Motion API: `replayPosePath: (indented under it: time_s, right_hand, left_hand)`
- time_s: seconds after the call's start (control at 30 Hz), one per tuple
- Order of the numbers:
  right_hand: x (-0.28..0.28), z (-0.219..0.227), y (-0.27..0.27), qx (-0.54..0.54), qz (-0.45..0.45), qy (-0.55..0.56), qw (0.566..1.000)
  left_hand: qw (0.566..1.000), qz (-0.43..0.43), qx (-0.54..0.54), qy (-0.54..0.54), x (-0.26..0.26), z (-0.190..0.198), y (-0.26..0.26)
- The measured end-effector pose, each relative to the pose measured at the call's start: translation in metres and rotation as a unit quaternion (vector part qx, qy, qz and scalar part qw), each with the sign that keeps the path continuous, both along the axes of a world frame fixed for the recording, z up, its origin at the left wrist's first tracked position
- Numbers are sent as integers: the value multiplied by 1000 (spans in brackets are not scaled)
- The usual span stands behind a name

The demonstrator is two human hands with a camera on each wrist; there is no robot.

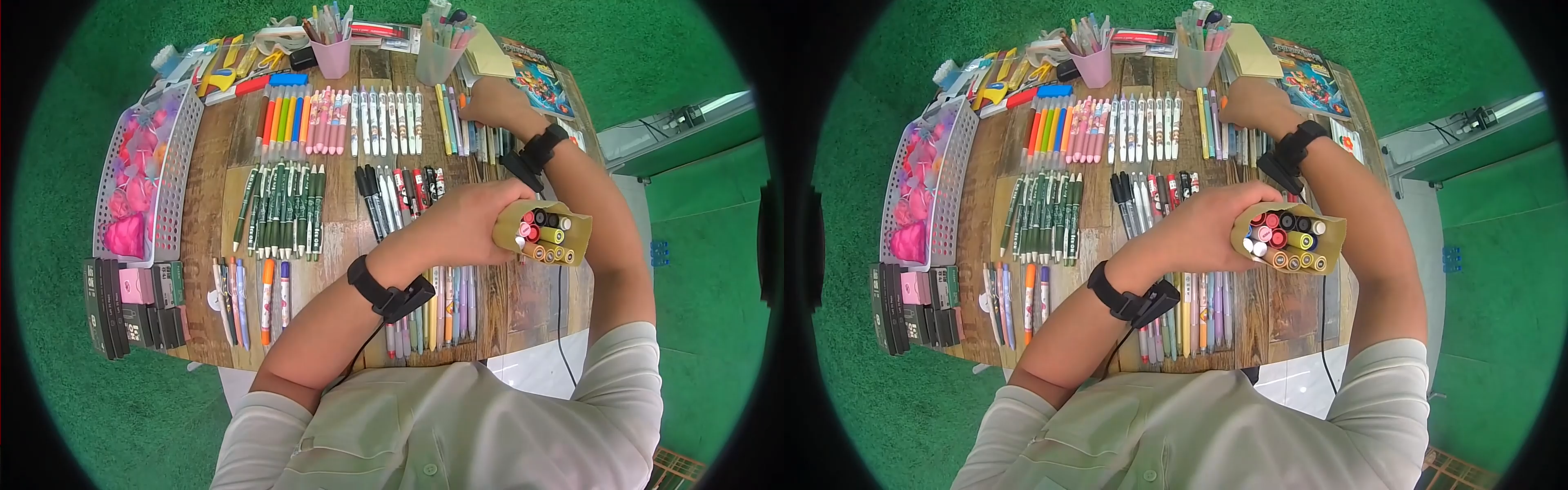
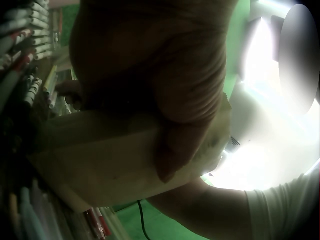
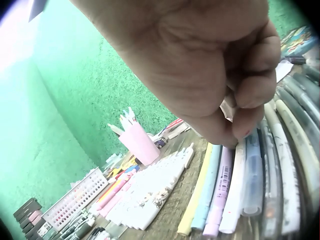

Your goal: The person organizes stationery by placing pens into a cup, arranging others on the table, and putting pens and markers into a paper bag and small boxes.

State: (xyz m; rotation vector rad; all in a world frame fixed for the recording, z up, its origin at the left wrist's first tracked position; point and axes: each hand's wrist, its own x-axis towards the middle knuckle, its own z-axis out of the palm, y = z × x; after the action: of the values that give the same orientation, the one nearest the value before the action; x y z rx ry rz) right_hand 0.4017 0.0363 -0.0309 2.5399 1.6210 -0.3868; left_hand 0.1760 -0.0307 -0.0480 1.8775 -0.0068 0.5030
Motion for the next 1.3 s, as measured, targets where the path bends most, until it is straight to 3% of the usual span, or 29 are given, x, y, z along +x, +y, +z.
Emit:
replayPosePath:
  time_s: [0.23,0.37,0.57,0.87,1.07,1.17,1.23,1.3]
  right_hand:
    - [-4,5,-5,16,-7,-28,999]
    - [24,7,-11,49,-18,1,999]
    - [23,9,-22,0,36,32,999]
    - [2,-10,-14,-27,-7,4,1000]
    - [2,-8,-20,12,-45,34,998]
    - [15,10,-33,22,-64,94,993]
    - [27,22,-55,106,-116,260,953]
    - [27,48,-85,150,-109,285,940]
  left_hand:
    - [1000,-3,4,7,2,-1,0]
    - [1000,1,4,2,2,-3,-1]
    - [1000,0,11,10,2,0,-2]
    - [1000,1,15,-2,2,-1,-3]
    - [1000,0,20,-2,1,1,-2]
    - [1000,-4,10,4,0,2,-3]
    - [999,-15,-11,31,-2,6,-2]
    - [999,-14,-8,37,-2,8,-4]
